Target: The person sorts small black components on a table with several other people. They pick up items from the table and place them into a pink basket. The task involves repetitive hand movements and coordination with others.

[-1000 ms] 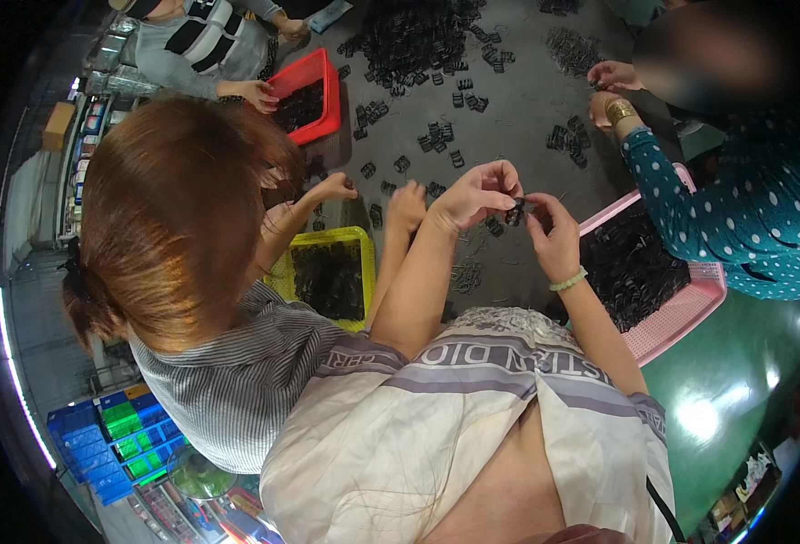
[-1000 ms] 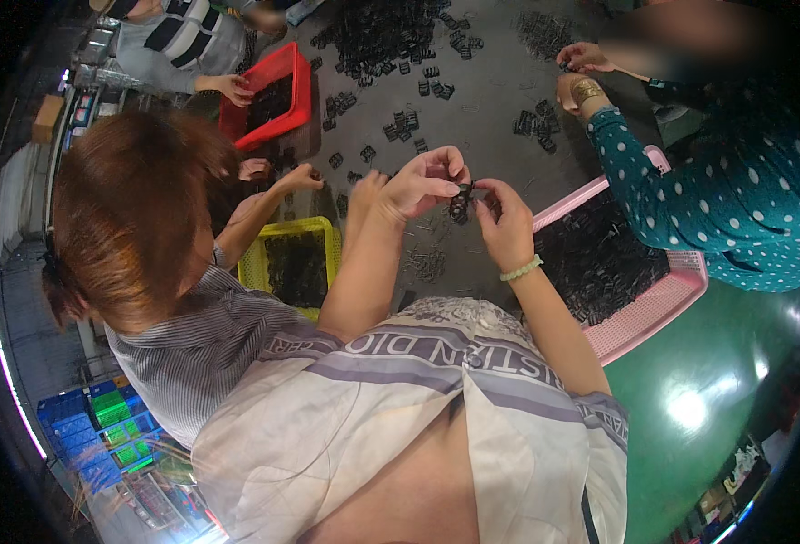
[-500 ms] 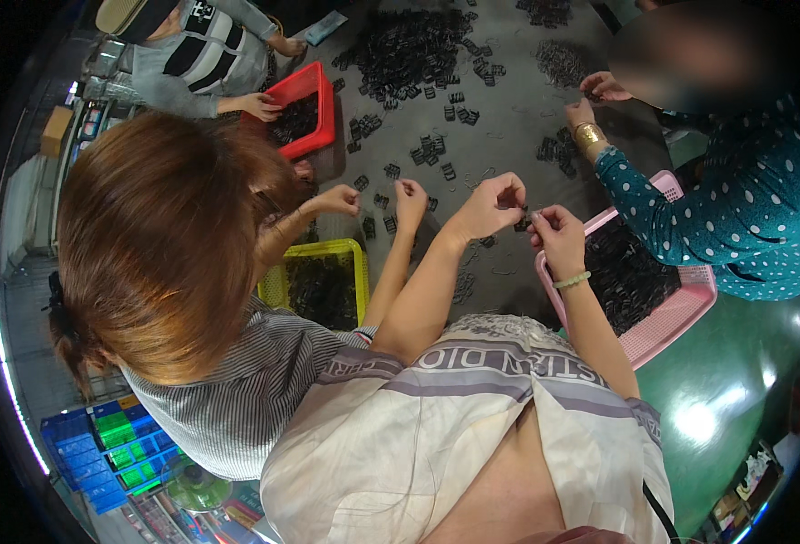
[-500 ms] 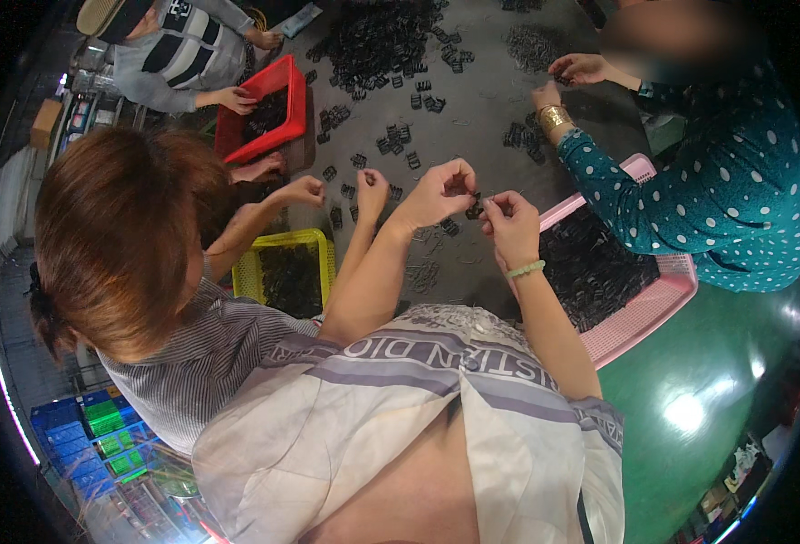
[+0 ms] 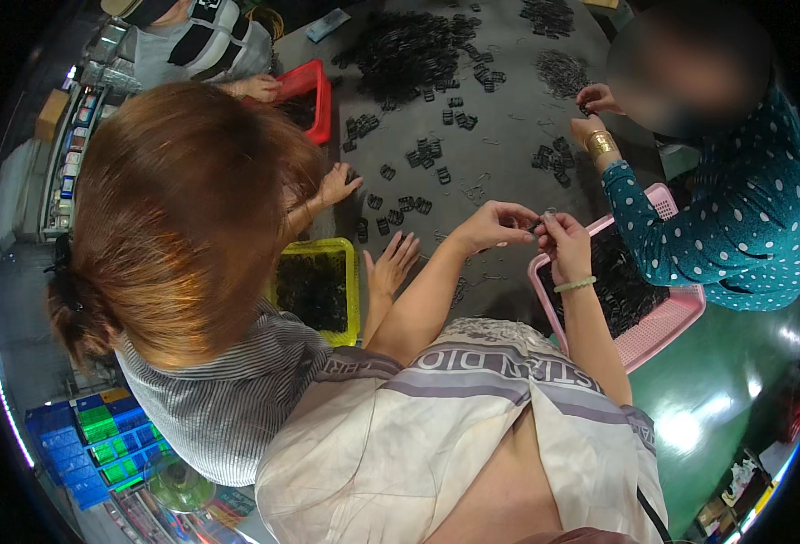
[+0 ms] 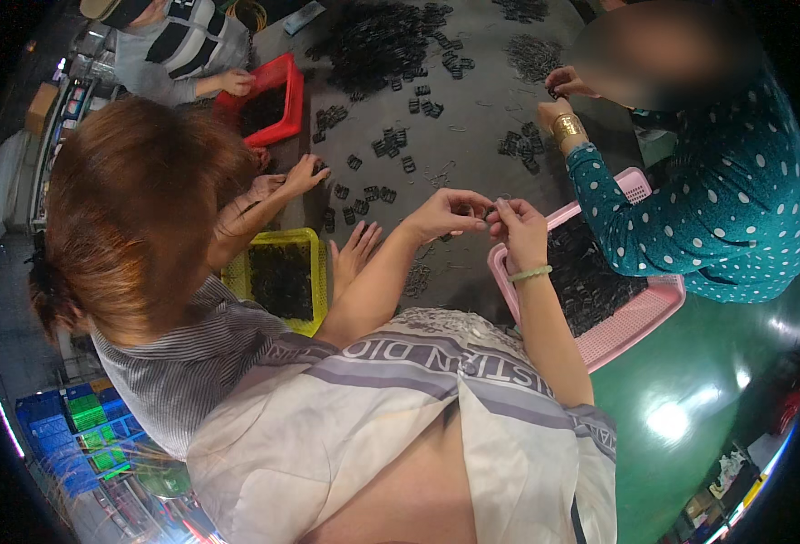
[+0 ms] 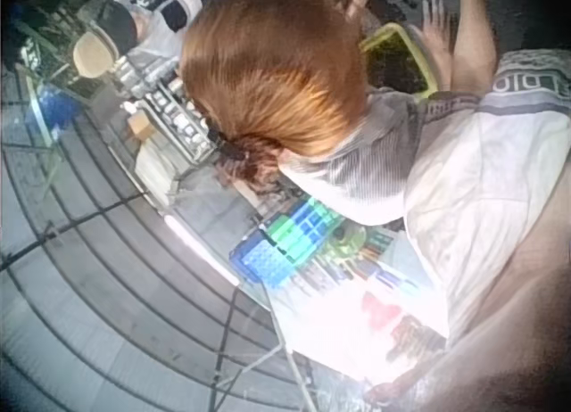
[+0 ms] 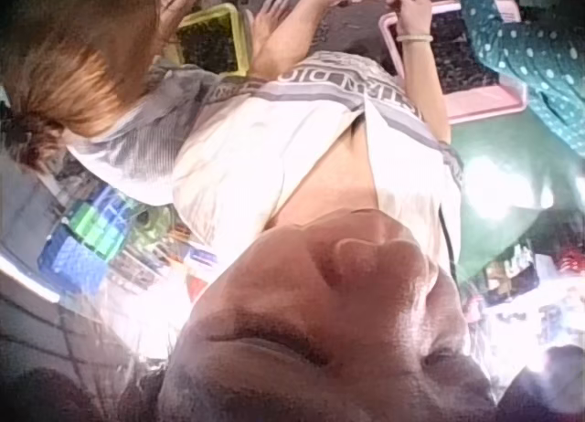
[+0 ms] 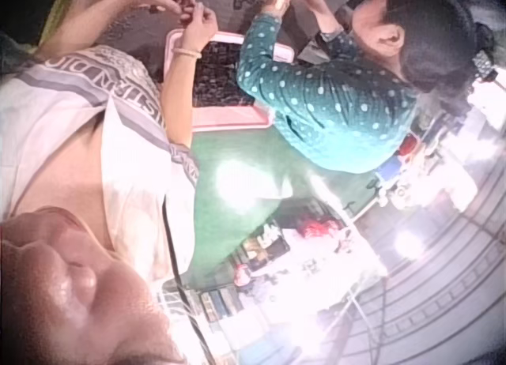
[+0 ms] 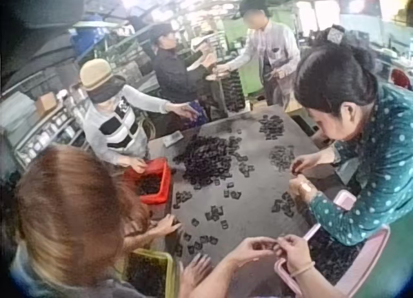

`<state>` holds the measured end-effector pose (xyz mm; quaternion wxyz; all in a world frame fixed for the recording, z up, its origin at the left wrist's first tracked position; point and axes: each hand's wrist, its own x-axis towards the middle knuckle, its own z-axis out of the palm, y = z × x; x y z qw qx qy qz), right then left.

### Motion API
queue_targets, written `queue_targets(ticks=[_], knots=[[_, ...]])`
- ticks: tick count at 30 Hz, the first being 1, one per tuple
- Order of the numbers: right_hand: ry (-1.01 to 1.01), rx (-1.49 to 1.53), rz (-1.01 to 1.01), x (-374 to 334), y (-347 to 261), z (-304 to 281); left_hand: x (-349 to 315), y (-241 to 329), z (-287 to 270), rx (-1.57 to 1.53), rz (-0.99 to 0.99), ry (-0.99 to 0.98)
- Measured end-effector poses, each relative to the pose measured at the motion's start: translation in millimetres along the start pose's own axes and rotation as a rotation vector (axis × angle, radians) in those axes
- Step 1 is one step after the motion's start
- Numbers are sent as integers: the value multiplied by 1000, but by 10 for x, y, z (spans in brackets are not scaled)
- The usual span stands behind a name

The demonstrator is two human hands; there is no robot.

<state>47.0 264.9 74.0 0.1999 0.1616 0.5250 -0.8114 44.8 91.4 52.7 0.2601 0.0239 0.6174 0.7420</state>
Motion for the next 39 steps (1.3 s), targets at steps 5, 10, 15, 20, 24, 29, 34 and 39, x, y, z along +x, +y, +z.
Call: queue_targets(ticks=[5, 10, 15, 20, 24, 29, 34, 39], knots=[[56, -9, 104, 59, 29, -44, 58, 22, 3, 230, 150, 169], [-29, -245, 249, 196, 104, -175, 36, 179, 50, 603, 319, 392], [-14, -500, 12, 187, 139, -63, 39, 73, -62, -16, 146, 347], [-85, -398, -143, 190, 165, 22, 16, 44, -119, -230, 83, 250], [-15, -689, -326, 254, 211, 18, 65, 11, -96, -110, 182, 326], [115, -642, -479, 382, 364, 58, 186, 14, -62, -57, 257, 469], [76, -108, -66, 425, 404, 131, 206, -19, -124, -211, 187, 454], [-40, 211, 253, 323, 197, 154, 90, 73, -107, 548, 466, 543]])
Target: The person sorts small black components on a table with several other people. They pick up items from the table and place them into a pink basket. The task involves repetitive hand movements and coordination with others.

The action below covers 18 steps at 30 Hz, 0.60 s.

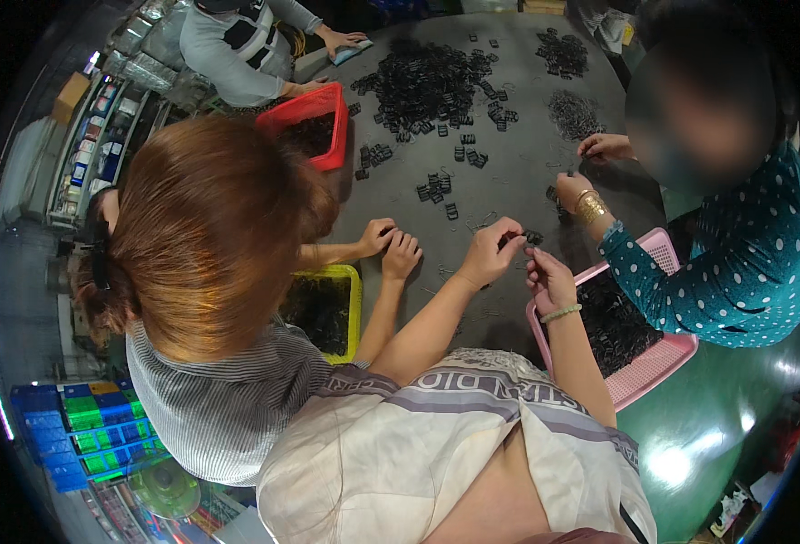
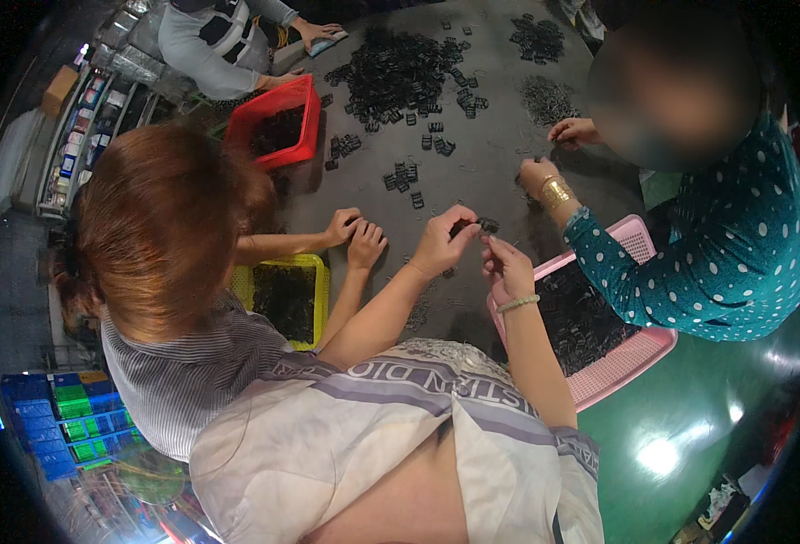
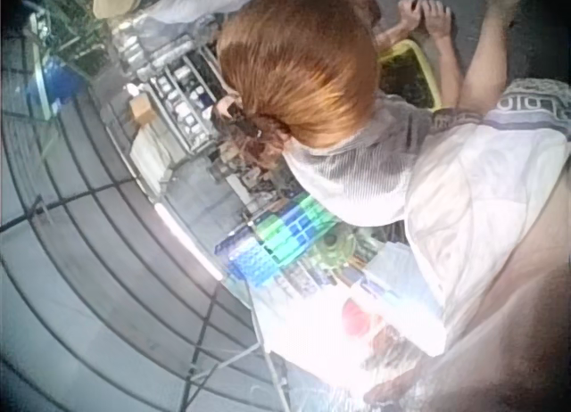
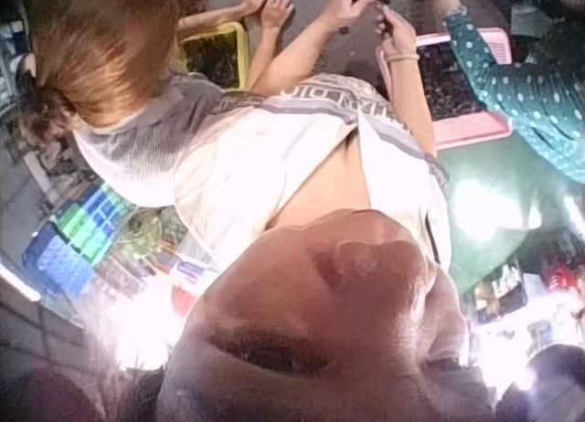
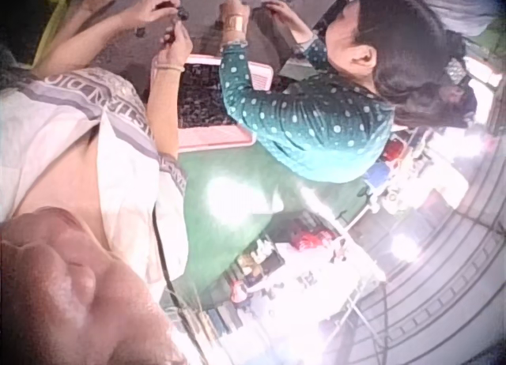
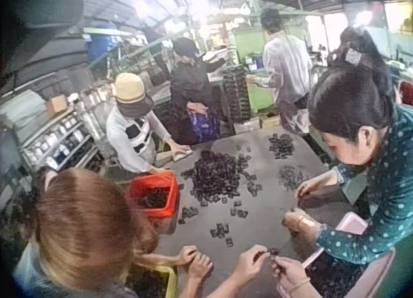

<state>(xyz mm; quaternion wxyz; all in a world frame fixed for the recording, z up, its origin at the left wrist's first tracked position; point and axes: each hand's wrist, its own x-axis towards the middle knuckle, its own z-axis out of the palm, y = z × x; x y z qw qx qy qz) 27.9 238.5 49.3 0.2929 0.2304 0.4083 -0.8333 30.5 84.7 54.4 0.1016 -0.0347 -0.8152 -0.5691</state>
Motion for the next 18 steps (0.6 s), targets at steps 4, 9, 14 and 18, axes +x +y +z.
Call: queue_targets(ticks=[4, 9, 14, 18], knots=[[119, -321, -105, -65, -40, 85, -13, 133, 31, 311, 334, 106], [78, -1211, -772, -49, -36, -99, -61, 143, -66, 63, -79, -119], [39, -1002, -623, -159, -23, -175, -37, 145, -111, 74, -34, -255], [131, -577, -413, -272, 63, -52, -120, 60, 97, -353, -246, -35]])
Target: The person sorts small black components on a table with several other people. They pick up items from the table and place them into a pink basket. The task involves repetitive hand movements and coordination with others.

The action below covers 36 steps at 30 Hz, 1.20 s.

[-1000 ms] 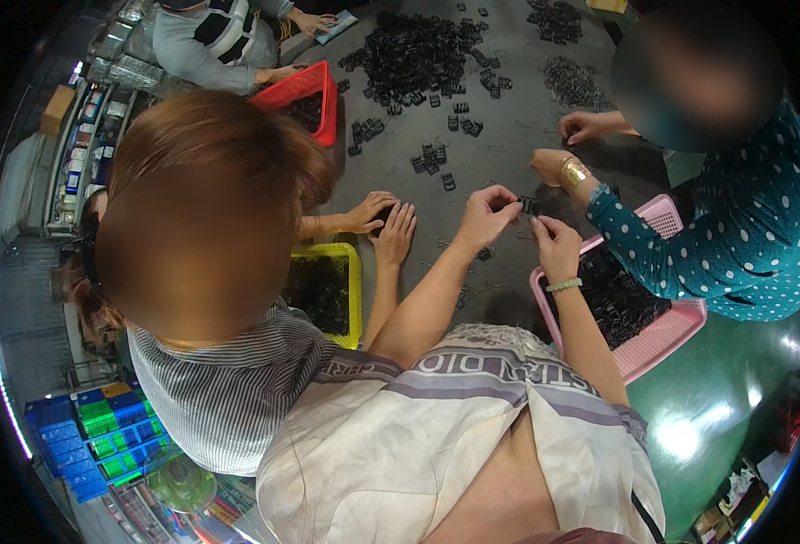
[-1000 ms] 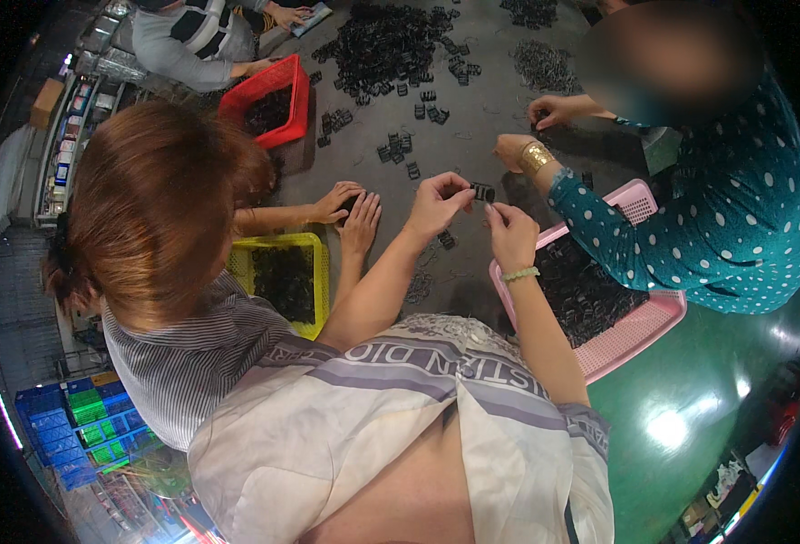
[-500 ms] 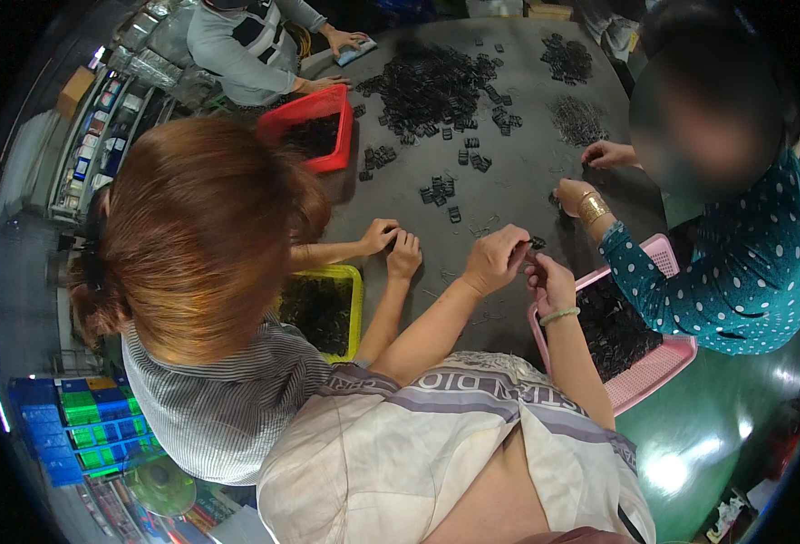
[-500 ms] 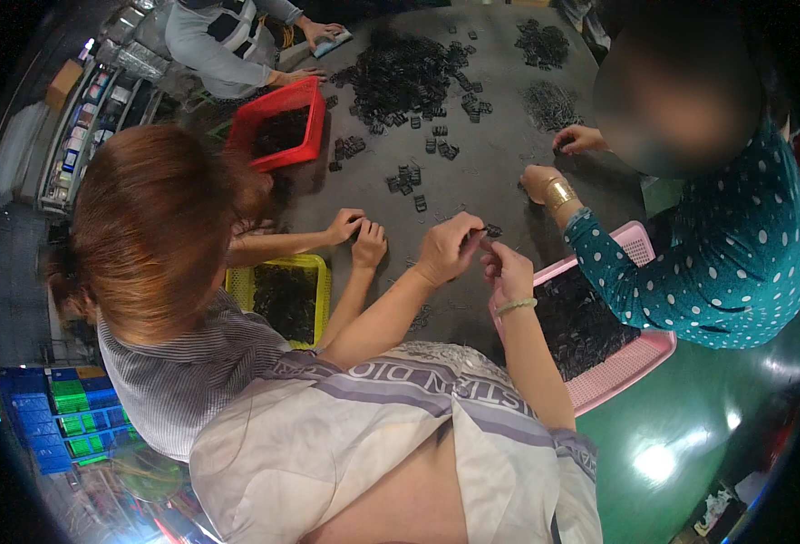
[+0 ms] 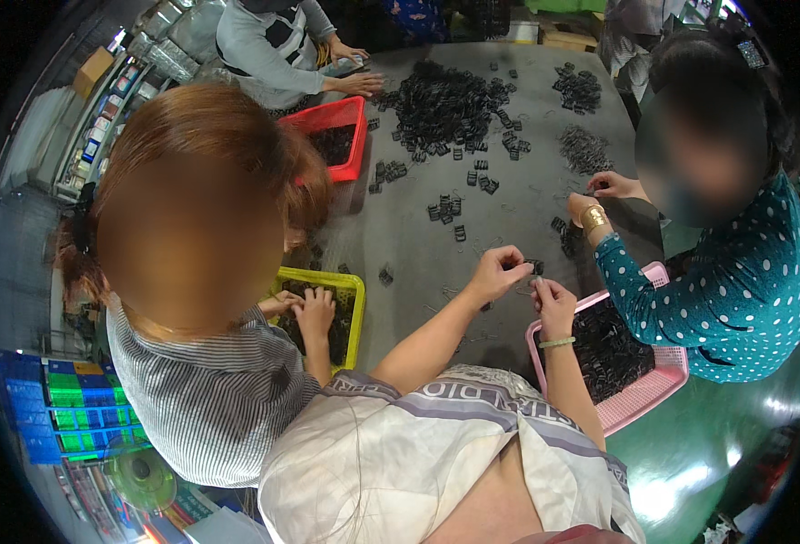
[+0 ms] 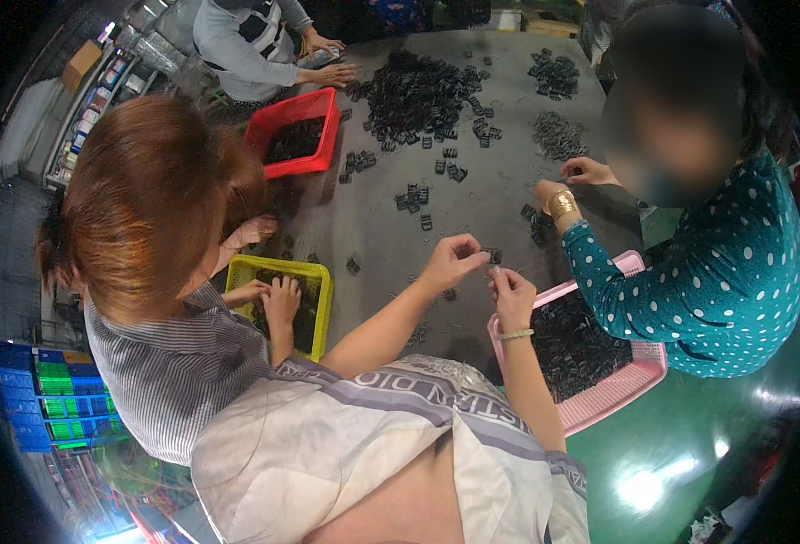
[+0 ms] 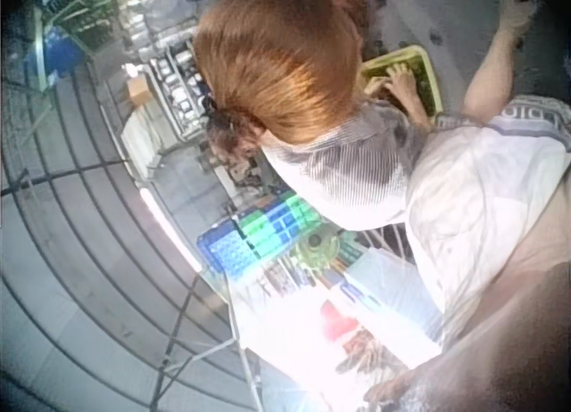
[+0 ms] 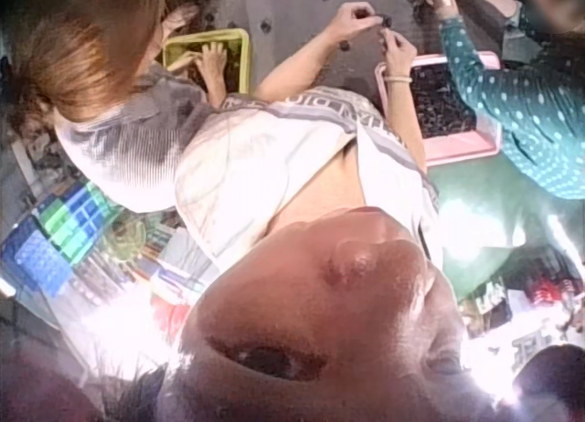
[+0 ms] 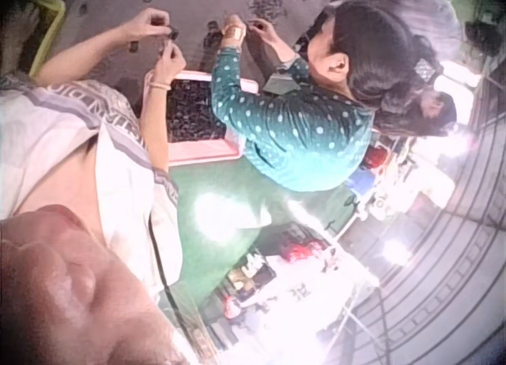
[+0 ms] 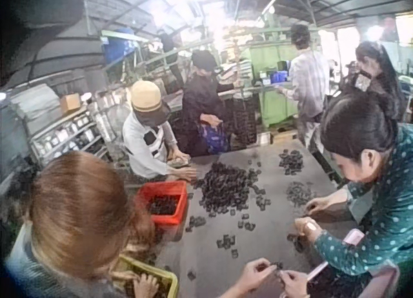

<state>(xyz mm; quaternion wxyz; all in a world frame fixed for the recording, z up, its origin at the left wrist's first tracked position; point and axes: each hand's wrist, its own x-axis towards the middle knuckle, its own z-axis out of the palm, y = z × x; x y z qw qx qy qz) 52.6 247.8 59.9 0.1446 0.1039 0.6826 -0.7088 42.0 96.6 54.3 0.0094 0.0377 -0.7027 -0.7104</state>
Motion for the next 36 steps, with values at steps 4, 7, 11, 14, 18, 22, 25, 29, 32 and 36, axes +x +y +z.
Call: queue_targets(ticks=[4, 7, 11, 14, 18, 22, 25, 29, 32, 36], knots=[[199, -96, -246, -50, 199, 193, -124, -114, 291, -370, -179, 279], [-33, -80, -124, -4, 114, 49, -156, -52, 199, -498, -381, 161], [-353, -43, -9, 12, -71, -169, -134, 90, 13, -633, -454, -168], [-399, -45, 10, -3, -187, -199, -76, 56, -106, -624, -424, -388], [-388, 7, 80, -8, -242, -210, -50, 206, -134, -568, -380, -398], [-318, -329, -129, -25, -276, -181, -16, 206, -138, -329, -401, -347], [-161, -565, -428, -50, -248, -129, 20, 182, -125, -212, -288, -271], [-2, -372, -404, -7, -33, -80, 15, 47, -8, -267, -75, -10], [54, -68, -227, -28, 34, 16, -31, 93, 87, -384, -222, 96], [152, 48, -222, -89, 44, 200, -66, 32, 160, -480, -467, 98]])
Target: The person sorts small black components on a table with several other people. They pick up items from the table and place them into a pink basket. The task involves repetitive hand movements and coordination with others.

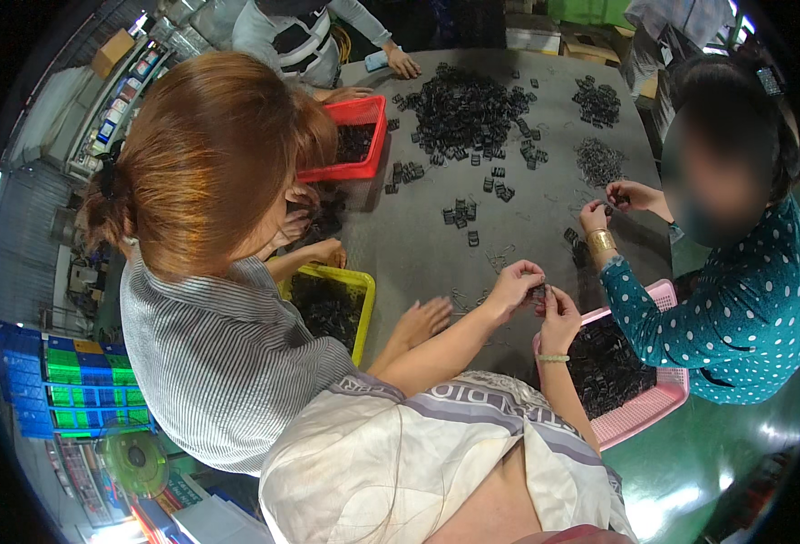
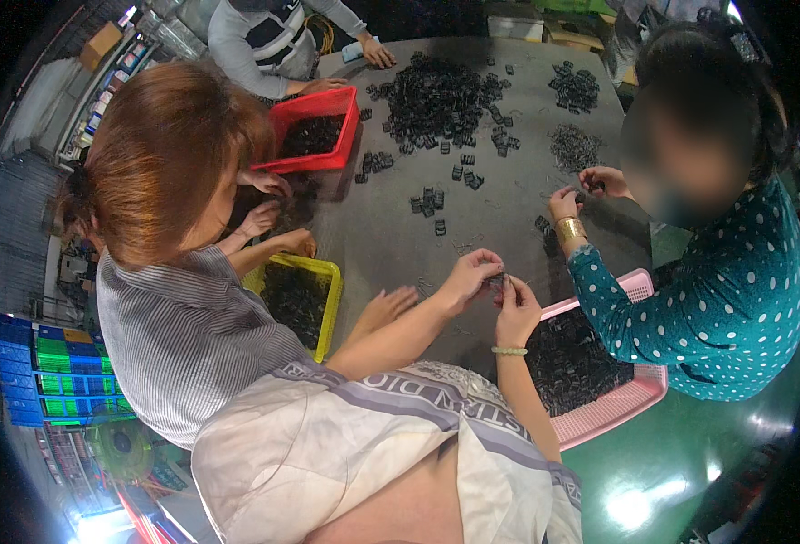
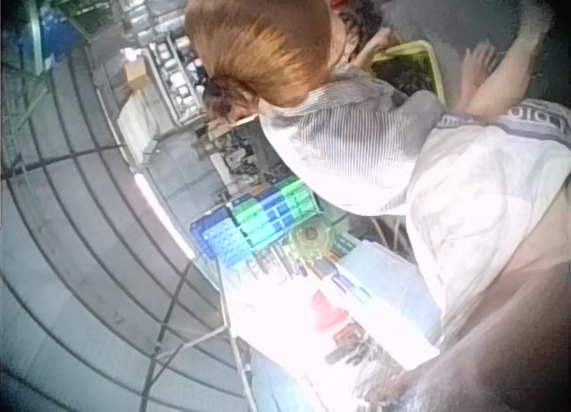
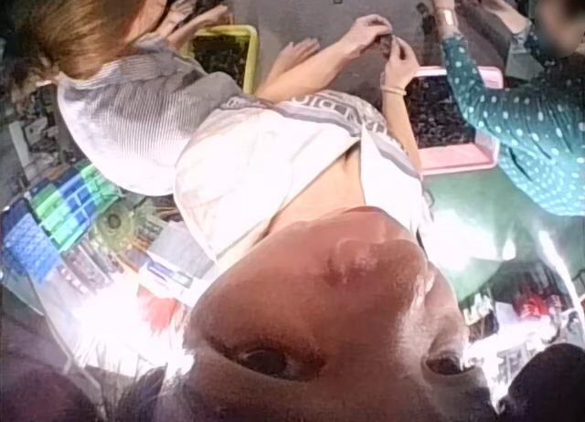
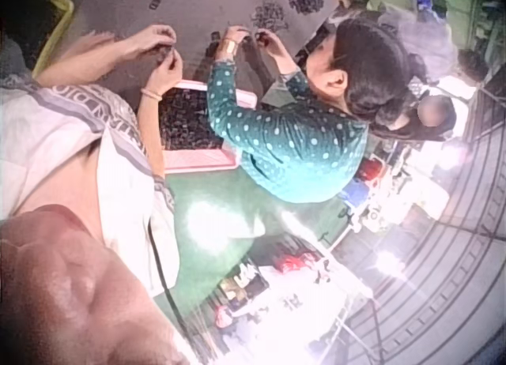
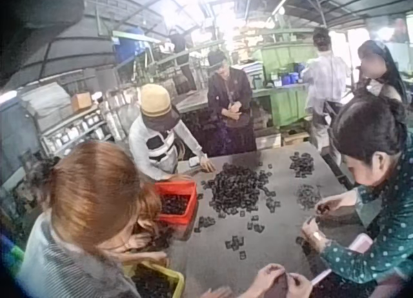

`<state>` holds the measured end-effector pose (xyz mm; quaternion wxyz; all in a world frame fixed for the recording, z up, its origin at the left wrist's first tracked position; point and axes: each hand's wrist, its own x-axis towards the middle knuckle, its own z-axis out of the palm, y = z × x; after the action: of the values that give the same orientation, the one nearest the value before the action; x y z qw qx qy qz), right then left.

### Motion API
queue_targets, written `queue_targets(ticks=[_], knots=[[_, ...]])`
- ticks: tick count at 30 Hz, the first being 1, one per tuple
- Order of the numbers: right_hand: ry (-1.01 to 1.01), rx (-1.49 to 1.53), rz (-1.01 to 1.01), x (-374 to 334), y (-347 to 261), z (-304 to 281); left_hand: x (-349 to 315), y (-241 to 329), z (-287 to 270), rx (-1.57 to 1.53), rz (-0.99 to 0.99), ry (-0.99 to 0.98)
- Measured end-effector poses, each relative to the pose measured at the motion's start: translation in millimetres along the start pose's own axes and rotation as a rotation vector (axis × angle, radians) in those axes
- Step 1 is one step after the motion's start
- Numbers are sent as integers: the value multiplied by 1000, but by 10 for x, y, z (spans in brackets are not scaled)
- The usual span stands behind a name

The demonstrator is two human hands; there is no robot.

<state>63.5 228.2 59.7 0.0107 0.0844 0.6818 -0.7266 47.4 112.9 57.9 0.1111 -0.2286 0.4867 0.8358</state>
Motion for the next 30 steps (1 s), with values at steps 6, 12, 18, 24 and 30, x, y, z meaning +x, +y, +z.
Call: queue_targets(ticks=[6, 12, 18, 24, 30], knots=[[-33, 90, 164, 57, 139, 8, 90, 57, -221, 140, 97, 180], [-81, 86, 324, 80, 50, 2, 62, 191, -139, 66, 159, 159], [154, 118, 255, 165, -24, -417, -137, -116, 398, 74, 75, -277], [198, 64, 276, 219, 407, -1171, -202, -514, 757, 461, 393, -615], [322, -99, 524, -22, 256, -1267, -30, -198, 548, 465, 200, -314]])
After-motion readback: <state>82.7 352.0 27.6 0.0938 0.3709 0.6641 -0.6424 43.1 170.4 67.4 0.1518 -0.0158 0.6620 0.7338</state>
